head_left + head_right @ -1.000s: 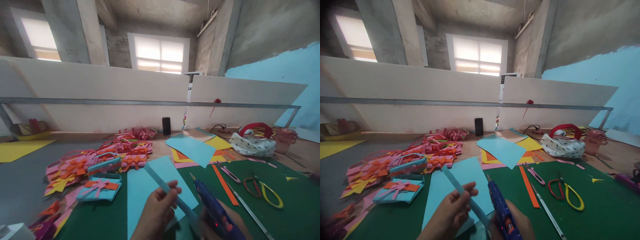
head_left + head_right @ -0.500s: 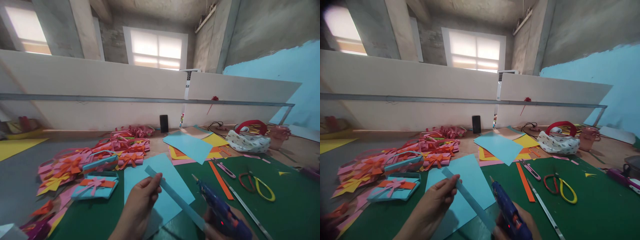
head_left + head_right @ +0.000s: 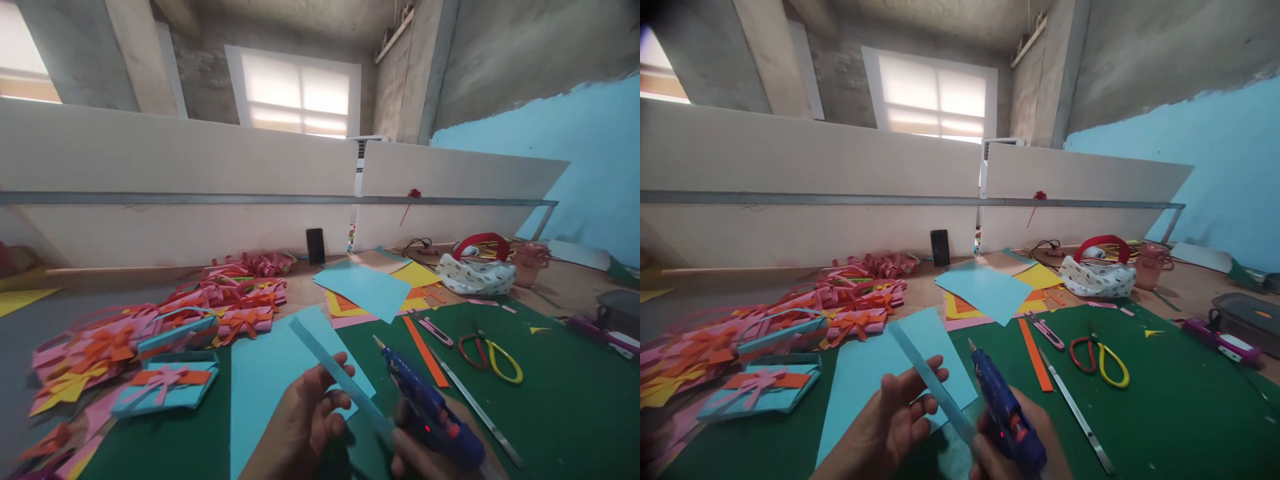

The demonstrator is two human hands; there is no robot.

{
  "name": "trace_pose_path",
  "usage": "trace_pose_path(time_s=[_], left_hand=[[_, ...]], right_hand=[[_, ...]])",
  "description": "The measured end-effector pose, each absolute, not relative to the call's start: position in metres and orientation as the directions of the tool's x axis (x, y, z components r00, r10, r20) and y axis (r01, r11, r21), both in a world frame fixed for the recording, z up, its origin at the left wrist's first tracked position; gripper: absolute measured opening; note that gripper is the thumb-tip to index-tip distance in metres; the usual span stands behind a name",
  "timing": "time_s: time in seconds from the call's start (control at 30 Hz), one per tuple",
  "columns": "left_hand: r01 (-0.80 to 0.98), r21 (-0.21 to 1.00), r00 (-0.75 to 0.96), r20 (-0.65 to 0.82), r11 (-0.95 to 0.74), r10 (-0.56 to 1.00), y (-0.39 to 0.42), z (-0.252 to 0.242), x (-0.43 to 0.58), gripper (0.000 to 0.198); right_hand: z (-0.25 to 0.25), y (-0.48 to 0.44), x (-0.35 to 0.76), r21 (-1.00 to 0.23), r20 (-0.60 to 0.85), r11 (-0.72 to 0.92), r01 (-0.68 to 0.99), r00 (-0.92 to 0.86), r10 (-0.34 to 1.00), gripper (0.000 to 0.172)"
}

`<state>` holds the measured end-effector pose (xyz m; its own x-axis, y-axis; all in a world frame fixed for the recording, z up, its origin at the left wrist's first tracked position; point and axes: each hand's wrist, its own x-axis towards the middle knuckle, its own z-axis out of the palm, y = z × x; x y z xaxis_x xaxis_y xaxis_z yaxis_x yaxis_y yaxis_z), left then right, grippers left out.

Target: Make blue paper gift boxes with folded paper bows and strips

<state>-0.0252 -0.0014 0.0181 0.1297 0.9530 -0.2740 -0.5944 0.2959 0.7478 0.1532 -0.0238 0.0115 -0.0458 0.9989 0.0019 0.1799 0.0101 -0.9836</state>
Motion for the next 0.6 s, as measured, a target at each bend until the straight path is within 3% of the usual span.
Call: trace_pose_path(time_s=[0.17,0.27,0.4,0.6], left_hand=[[-0.274,0.895,0.198,-0.306,0.353,0.931,-0.006,0.014,-0.018,0.035],[-0.203,0.912,0.178,-0.323,0.356,0.93,-0.005,0.009,-0.014,0.025],[-0.303,0.876,0.244,-0.309,0.375,0.919,-0.005,-0.001,-0.01,0.032],[-0.444,0.79,0.233,-0.354,0.423,0.906,-0.003,-0.006,-0.015,0.044]], right_hand=[[0.003,-0.019,0.151,-0.969,0.07,0.083,0.231,-0.063,0.996,0.014],[0.005,-0.019,0.15,-0.943,0.103,0.116,0.311,-0.059,0.993,0.018],[0.005,-0.019,0.148,-0.863,0.247,0.257,0.435,-0.079,0.966,0.025],[0.001,-0.018,0.153,-0.826,0.305,0.313,0.469,-0.096,0.948,0.026]])
